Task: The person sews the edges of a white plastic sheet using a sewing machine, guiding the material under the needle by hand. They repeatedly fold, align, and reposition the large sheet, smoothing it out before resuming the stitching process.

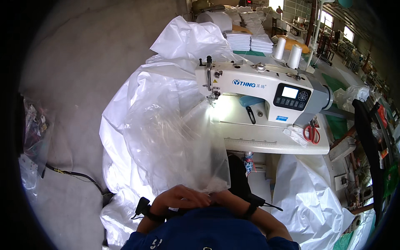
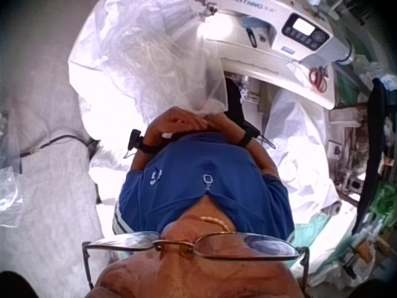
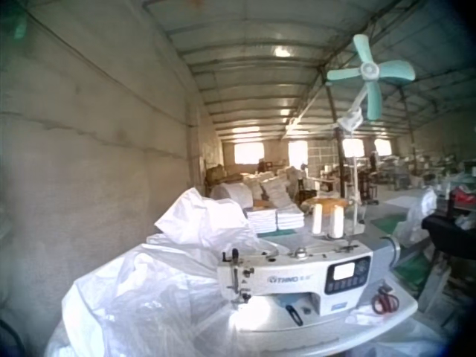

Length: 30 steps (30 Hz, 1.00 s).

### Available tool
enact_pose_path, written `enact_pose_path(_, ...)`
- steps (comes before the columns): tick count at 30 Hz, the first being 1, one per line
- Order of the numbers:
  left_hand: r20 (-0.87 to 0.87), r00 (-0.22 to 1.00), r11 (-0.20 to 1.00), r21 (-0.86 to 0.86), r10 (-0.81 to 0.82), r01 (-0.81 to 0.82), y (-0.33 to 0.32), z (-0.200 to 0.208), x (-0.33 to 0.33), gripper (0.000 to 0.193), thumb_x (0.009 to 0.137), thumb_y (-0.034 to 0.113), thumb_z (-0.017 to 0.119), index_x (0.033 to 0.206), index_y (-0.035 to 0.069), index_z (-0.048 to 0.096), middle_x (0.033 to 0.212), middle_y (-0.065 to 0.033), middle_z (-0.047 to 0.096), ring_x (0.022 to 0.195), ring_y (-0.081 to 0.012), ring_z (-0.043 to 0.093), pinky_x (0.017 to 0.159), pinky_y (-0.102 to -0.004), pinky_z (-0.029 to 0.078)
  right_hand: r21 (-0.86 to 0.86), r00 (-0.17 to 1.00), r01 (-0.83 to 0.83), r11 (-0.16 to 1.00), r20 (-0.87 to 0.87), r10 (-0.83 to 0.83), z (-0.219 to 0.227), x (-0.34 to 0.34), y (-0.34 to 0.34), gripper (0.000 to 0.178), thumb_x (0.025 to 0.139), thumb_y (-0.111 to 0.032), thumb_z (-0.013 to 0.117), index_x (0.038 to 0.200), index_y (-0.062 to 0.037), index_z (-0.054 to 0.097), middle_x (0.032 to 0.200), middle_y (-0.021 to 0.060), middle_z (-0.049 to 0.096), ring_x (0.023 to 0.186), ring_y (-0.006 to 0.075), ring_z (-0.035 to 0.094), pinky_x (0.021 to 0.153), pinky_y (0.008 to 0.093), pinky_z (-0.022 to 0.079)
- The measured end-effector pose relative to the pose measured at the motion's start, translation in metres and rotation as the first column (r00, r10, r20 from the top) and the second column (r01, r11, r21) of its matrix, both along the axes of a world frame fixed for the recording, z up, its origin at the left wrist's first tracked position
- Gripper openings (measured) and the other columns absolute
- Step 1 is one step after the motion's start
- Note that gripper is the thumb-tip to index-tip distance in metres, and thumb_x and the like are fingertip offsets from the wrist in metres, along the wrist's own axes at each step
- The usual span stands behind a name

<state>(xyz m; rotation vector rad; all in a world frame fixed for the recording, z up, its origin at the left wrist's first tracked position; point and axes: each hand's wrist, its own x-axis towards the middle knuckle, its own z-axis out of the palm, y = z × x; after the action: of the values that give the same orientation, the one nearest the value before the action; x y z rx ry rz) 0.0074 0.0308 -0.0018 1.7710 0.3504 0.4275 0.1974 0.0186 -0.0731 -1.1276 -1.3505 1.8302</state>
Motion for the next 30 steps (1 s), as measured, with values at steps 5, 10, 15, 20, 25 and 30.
enact_pose_path(5, 0.624, 0.759, 0.912, -0.397, 0.188, 0.1, -0.012, -0.021, -0.11, 0.022, 0.083, 0.019, 0.058, 0.076, -0.001, 0.064, 0.089, -0.0224, 0.064, 0.075, -0.0316, 0.063, 0.067, -0.0413, 0.05, 0.062, 0.998, -0.037, 0.997, 0.051, 0.033, -0.004, -0.006, 0.009, 0.032, 0.09, -0.013, 0.051, 0.12, -0.0012, 0.051, 0.115, 0.0101, 0.06, 0.098, 0.0201, 0.061, 0.084, 0.0332, 0.05)
enact_pose_path(10, 0.224, -0.084, 0.019, -0.42, 0.971, -0.907, -0.005, -0.014, -0.179, 0.052, 0.091, 0.055, 0.045, 0.113, 0.008, 0.054, 0.095, -0.0097, 0.061, 0.089, -0.0212, 0.058, 0.072, -0.0357, 0.047, 0.117, 0.991, -0.09, 0.989, 0.111, 0.077, -0.003, -0.012, 0.013, 0.032, 0.09, -0.012, 0.051, 0.12, -0.0015, 0.052, 0.114, 0.0103, 0.06, 0.098, 0.0208, 0.06, 0.085, 0.0335, 0.05)
enact_pose_path(15, -0.231, 0.36, 0.352, -0.075, 0.904, -0.933, 0.028, -0.009, -0.114, 0.037, 0.084, 0.01, 0.062, 0.118, 0.001, 0.053, 0.079, -0.0031, 0.061, 0.068, -0.0117, 0.057, 0.06, -0.0259, 0.047, 0.147, 0.983, -0.118, 0.982, 0.156, 0.094, -0.002, -0.014, 0.014, 0.031, 0.09, -0.012, 0.051, 0.12, -0.0017, 0.052, 0.114, 0.0106, 0.06, 0.099, 0.0215, 0.06, 0.085, 0.0338, 0.049)
enact_pose_path(20, 0.181, 0.718, 0.739, -0.224, 0.672, -0.635, 0.038, 0.051, -0.041, 0.017, 0.091, 0.009, 0.056, 0.105, 0.0, 0.062, 0.075, -0.0007, 0.062, 0.067, -0.0085, 0.059, 0.06, -0.0243, 0.048, 0.153, 0.979, -0.119, 0.981, 0.18, 0.091, -0.002, -0.015, 0.015, 0.031, 0.09, -0.011, 0.051, 0.119, -0.002, 0.052, 0.114, 0.0108, 0.06, 0.099, 0.0222, 0.06, 0.086, 0.0341, 0.049)
enact_pose_path(25, 0.5, 0.768, 0.916, -0.254, 0.399, -0.31, 0.07, 0.048, -0.03, 0.021, 0.09, 0.011, 0.053, 0.101, -0.005, 0.06, 0.076, -0.0151, 0.066, 0.074, -0.0253, 0.065, 0.074, -0.0354, 0.051, 0.117, 0.984, -0.104, 0.988, 0.157, 0.084, -0.002, -0.015, 0.013, 0.03, 0.09, -0.011, 0.051, 0.119, -0.0023, 0.053, 0.113, 0.011, 0.06, 0.099, 0.0229, 0.059, 0.086, 0.0344, 0.049)
enact_pose_path(30, 0.059, 0.272, 0.212, 0.475, 0.961, -0.854, 0.11, -0.022, -0.027, 0.044, 0.089, 0.033, 0.059, 0.115, -0.002, 0.052, 0.11, -0.0179, 0.057, 0.101, -0.0285, 0.056, 0.085, -0.0381, 0.044, 0.091, 0.987, -0.12, 0.989, 0.119, 0.109, -0.006, -0.02, 0.016, 0.03, 0.09, -0.011, 0.051, 0.119, -0.0026, 0.053, 0.113, 0.0113, 0.06, 0.1, 0.0235, 0.059, 0.086, 0.0347, 0.049)
